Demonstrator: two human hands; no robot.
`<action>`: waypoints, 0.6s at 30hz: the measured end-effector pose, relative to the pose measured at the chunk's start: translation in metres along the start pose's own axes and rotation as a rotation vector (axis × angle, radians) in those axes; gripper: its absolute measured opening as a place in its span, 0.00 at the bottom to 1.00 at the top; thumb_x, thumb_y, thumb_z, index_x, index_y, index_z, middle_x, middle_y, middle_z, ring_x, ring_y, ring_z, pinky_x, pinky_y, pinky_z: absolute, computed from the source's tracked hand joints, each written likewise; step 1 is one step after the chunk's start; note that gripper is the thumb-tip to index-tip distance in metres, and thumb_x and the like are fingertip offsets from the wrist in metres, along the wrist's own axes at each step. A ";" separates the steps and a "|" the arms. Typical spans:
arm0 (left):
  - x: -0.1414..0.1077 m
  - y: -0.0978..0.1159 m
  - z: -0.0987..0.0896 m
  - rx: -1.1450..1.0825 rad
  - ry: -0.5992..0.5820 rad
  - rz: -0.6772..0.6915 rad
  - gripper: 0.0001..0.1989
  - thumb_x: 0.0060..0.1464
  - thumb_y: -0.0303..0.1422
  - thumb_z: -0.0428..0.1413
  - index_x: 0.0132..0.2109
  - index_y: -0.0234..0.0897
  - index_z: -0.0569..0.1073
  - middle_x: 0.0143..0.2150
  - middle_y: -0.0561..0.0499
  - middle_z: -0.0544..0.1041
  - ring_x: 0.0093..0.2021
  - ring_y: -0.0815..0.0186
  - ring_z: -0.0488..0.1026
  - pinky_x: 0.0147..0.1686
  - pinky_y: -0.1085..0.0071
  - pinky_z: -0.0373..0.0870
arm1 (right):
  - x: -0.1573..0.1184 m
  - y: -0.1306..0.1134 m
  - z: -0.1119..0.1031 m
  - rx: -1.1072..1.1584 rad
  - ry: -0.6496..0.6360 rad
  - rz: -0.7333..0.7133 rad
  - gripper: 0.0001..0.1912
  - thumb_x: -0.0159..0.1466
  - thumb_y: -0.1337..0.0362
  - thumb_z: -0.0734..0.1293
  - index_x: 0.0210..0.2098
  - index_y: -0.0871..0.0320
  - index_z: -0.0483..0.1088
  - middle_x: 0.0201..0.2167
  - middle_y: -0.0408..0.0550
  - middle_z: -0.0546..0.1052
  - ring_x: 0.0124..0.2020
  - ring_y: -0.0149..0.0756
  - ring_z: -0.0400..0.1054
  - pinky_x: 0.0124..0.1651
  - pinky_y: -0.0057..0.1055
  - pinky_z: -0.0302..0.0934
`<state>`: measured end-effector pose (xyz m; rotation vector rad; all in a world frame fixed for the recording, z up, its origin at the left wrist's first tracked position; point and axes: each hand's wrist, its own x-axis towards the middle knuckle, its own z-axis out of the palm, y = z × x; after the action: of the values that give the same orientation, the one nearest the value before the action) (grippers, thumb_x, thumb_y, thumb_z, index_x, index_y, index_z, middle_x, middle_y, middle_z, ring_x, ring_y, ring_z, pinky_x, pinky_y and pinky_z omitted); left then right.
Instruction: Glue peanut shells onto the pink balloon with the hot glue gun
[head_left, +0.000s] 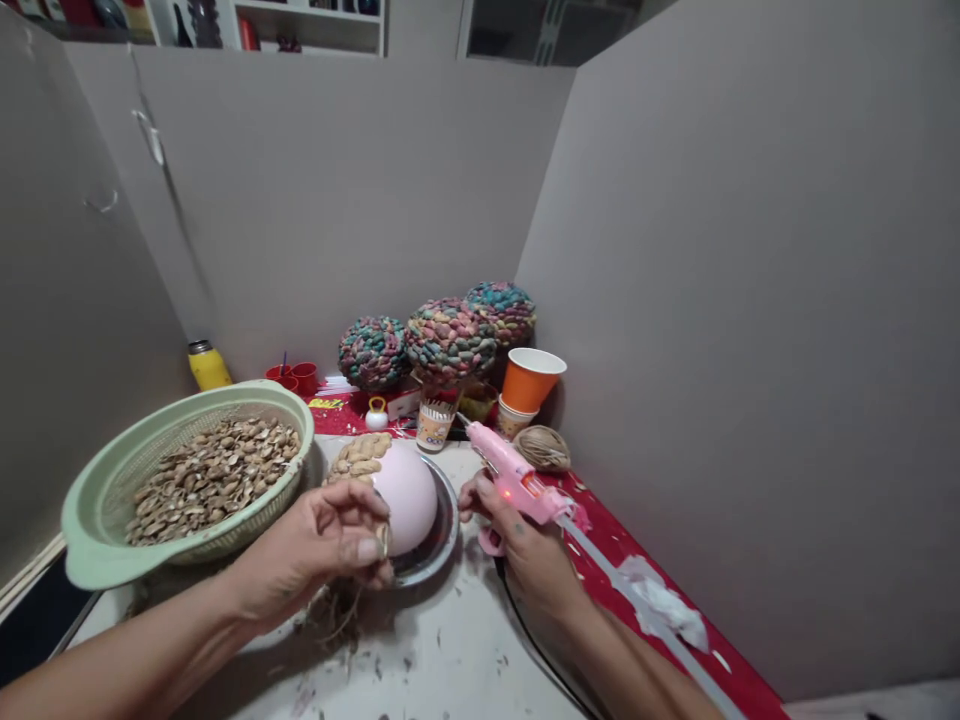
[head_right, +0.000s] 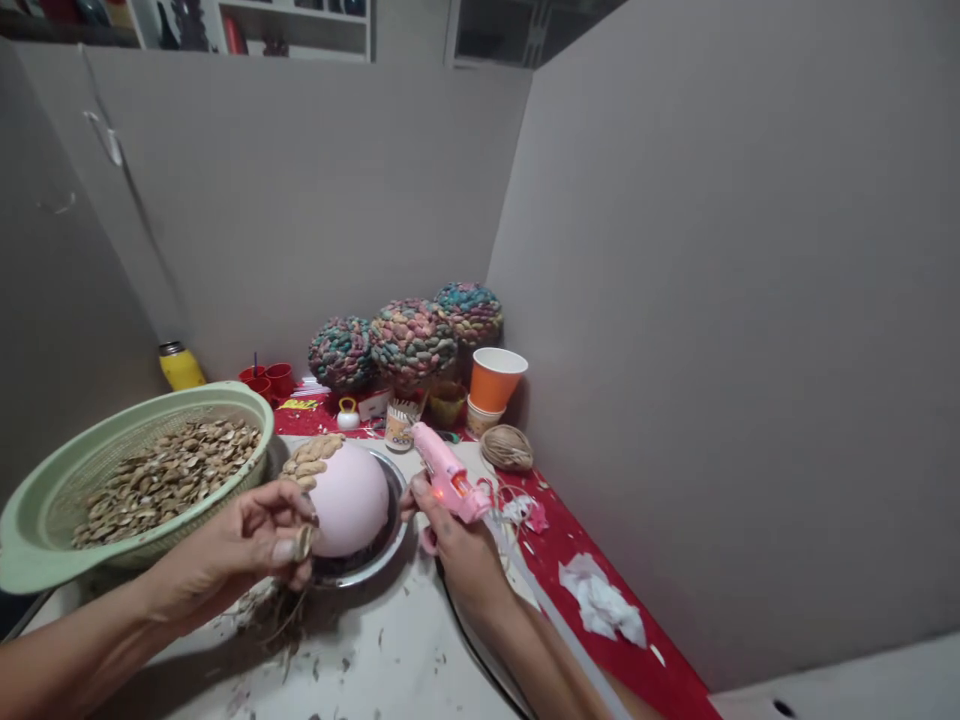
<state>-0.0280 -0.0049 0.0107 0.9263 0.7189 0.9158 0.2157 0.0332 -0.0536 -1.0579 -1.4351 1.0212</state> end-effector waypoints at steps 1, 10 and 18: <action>0.004 0.001 0.003 -0.014 0.037 0.034 0.14 0.40 0.32 0.72 0.36 0.38 0.79 0.29 0.51 0.78 0.27 0.68 0.76 0.30 0.74 0.73 | 0.001 -0.006 -0.001 0.059 -0.012 0.036 0.27 0.61 0.39 0.65 0.32 0.58 0.74 0.29 0.48 0.76 0.29 0.35 0.69 0.28 0.28 0.62; 0.023 0.004 0.018 -0.108 0.151 0.061 0.14 0.38 0.31 0.73 0.35 0.34 0.81 0.30 0.51 0.79 0.27 0.70 0.77 0.30 0.78 0.75 | -0.004 -0.027 -0.014 0.293 -0.279 0.053 0.25 0.64 0.40 0.63 0.34 0.57 0.73 0.27 0.46 0.75 0.26 0.31 0.69 0.27 0.26 0.62; 0.031 0.002 0.022 -0.096 0.130 0.051 0.14 0.40 0.31 0.72 0.37 0.39 0.79 0.29 0.53 0.79 0.27 0.70 0.77 0.30 0.77 0.75 | -0.013 -0.040 -0.015 0.094 -0.257 -0.269 0.20 0.63 0.44 0.64 0.29 0.54 0.69 0.21 0.42 0.66 0.23 0.33 0.62 0.24 0.29 0.60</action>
<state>0.0035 0.0155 0.0178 0.8087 0.7582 1.0543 0.2280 0.0112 -0.0171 -0.6609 -1.6672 1.0420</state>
